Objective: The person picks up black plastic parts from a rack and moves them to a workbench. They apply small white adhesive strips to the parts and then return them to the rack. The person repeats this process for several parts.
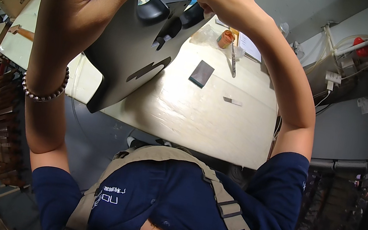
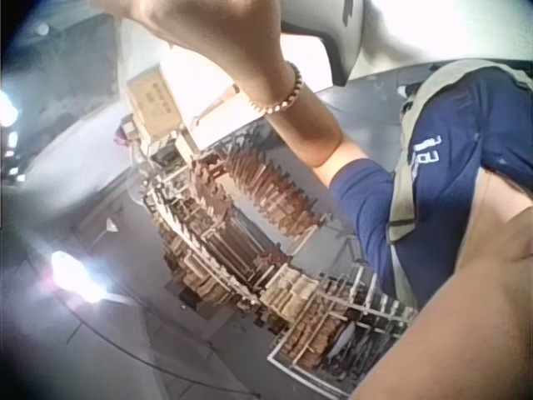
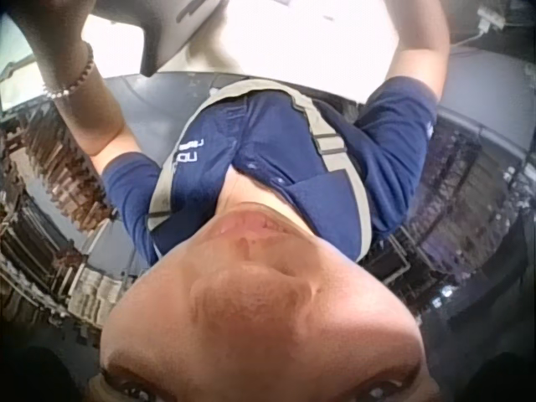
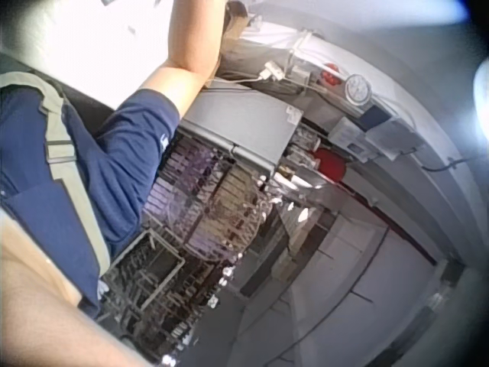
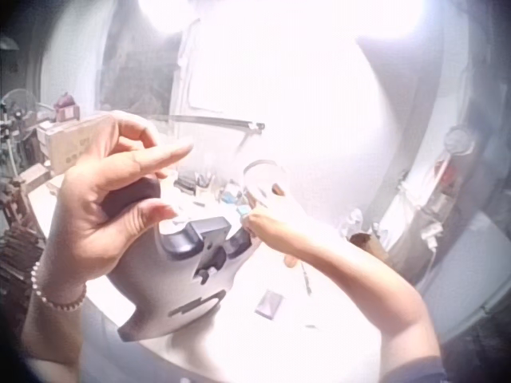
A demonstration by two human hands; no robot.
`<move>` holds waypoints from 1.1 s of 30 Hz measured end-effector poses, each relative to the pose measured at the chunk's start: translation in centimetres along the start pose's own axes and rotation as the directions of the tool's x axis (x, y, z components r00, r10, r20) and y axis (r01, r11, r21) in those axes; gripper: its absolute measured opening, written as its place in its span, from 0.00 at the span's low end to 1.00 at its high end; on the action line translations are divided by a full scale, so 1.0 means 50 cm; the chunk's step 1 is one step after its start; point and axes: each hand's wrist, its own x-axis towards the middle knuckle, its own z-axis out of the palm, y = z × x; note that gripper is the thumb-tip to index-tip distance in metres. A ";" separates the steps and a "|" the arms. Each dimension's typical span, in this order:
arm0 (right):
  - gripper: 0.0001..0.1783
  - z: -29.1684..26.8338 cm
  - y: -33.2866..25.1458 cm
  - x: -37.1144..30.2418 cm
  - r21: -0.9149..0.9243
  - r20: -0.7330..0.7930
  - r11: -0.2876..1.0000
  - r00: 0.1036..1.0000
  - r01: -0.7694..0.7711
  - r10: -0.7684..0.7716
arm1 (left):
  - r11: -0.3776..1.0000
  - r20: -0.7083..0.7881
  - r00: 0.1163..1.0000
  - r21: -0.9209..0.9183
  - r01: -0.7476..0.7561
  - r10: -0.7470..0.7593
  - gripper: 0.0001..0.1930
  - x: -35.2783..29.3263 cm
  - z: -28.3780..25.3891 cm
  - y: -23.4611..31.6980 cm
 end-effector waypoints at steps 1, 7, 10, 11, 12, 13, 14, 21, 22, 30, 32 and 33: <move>0.07 0.002 0.003 0.007 -0.031 -0.042 0.999 0.999 0.022 -0.024 | 0.999 0.011 1.000 -0.035 0.023 -0.022 0.23 0.003 0.002 -0.004; 0.10 -0.018 0.031 0.016 0.113 0.127 0.992 0.991 -0.054 0.040 | 0.998 -0.035 0.997 -0.003 -0.062 0.062 0.19 0.024 0.016 0.006; 0.10 -0.022 0.050 -0.021 0.160 0.132 0.954 0.963 -0.254 0.235 | 0.984 0.116 0.979 0.066 0.163 -0.169 0.14 0.029 0.012 0.019; 0.08 -0.017 0.053 -0.047 0.154 0.001 0.950 0.961 -0.273 0.276 | 0.976 0.154 0.967 -0.056 0.212 -0.202 0.14 0.035 0.012 0.015; 0.07 -0.005 0.055 -0.073 0.139 -0.100 0.937 0.936 -0.322 0.336 | 0.953 0.207 0.950 -0.143 0.267 -0.235 0.15 0.042 0.012 0.011; 0.08 0.011 0.057 -0.103 0.269 -0.125 0.889 0.902 -0.371 0.414 | 0.905 0.296 0.929 -0.293 0.310 -0.223 0.15 0.054 0.013 -0.001; 0.08 0.033 0.057 -0.142 0.383 -0.106 0.811 0.852 -0.441 0.513 | 0.850 0.373 0.903 -0.387 0.358 -0.211 0.16 0.066 0.018 -0.010; 0.10 0.294 -0.061 -0.445 0.623 0.261 0.203 0.445 -0.755 0.857 | 0.856 0.559 0.786 -0.237 0.459 -0.266 0.19 0.139 0.120 -0.024; 0.10 0.327 -0.096 -0.481 0.614 0.320 0.099 0.361 -0.783 0.876 | 0.838 0.597 0.759 -0.252 0.484 -0.260 0.19 0.161 0.141 -0.025; 0.09 0.410 -0.214 -0.543 0.638 0.693 -0.554 0.084 -0.535 0.716 | 0.805 0.681 0.604 -0.035 0.592 -0.414 0.21 0.251 0.289 -0.025; 0.08 0.410 -0.199 -0.504 0.653 0.712 -0.628 0.062 -0.424 0.699 | 0.813 0.676 0.601 -0.005 0.583 -0.427 0.21 0.254 0.310 -0.022; 0.08 0.411 -0.187 -0.479 0.668 0.705 -0.637 0.053 -0.384 0.707 | 0.814 0.677 0.600 -0.003 0.581 -0.426 0.21 0.257 0.317 -0.023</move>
